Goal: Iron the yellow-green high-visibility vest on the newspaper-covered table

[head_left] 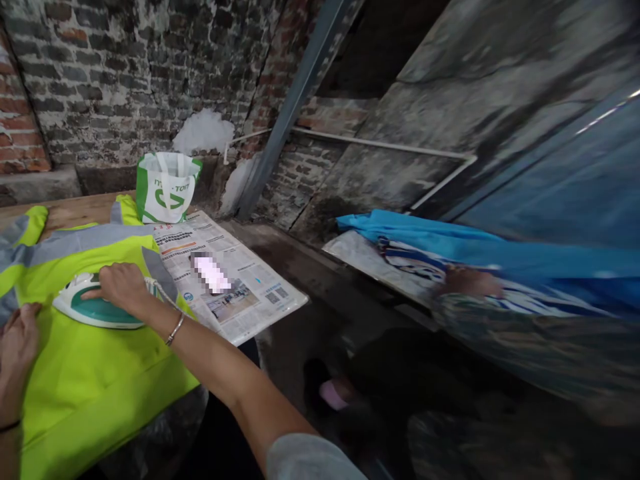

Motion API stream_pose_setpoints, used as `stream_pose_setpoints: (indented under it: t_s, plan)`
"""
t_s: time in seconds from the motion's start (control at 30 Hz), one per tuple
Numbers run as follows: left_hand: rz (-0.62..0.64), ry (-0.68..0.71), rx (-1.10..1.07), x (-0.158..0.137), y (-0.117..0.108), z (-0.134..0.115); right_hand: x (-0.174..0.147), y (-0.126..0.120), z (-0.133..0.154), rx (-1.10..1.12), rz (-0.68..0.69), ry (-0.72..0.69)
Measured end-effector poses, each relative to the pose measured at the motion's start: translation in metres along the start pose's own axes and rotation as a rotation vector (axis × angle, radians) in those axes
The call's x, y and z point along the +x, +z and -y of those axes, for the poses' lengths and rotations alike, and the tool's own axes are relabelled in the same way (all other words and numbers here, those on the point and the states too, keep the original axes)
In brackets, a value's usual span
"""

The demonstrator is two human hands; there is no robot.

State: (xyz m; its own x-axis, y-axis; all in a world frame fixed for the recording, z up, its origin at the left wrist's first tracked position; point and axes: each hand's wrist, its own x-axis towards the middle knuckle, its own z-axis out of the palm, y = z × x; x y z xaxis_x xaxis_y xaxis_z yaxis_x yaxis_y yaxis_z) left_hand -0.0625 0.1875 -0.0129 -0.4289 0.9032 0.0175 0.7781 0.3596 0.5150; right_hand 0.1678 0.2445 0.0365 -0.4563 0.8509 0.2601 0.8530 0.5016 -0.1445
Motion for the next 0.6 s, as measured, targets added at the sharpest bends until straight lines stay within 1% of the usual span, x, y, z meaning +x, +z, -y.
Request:
stream_pose_setpoints:
  t_s: [0.2, 0.3, 0.43, 0.53, 0.6]
  plan:
    - [-0.032, 0.023, -0.01, 0.002, 0.003, 0.006, 0.04, 0.007, -0.006, -0.012, -0.029, 0.033]
    - [-0.04, 0.017, -0.022, 0.002, 0.005, 0.007, 0.053, 0.01, -0.01, -0.027, -0.059, 0.038]
    - [-0.024, 0.02, -0.004, 0.001, 0.005, 0.006, 0.055, 0.008, -0.01, -0.009, -0.051, 0.046]
    - [-0.019, 0.029, 0.0, 0.0, 0.004, 0.006, 0.049, 0.002, -0.006, 0.017, 0.007, 0.072]
    - [-0.009, 0.011, -0.005, -0.001, 0.003, 0.005, 0.039, -0.003, -0.004, 0.026, 0.05, 0.084]
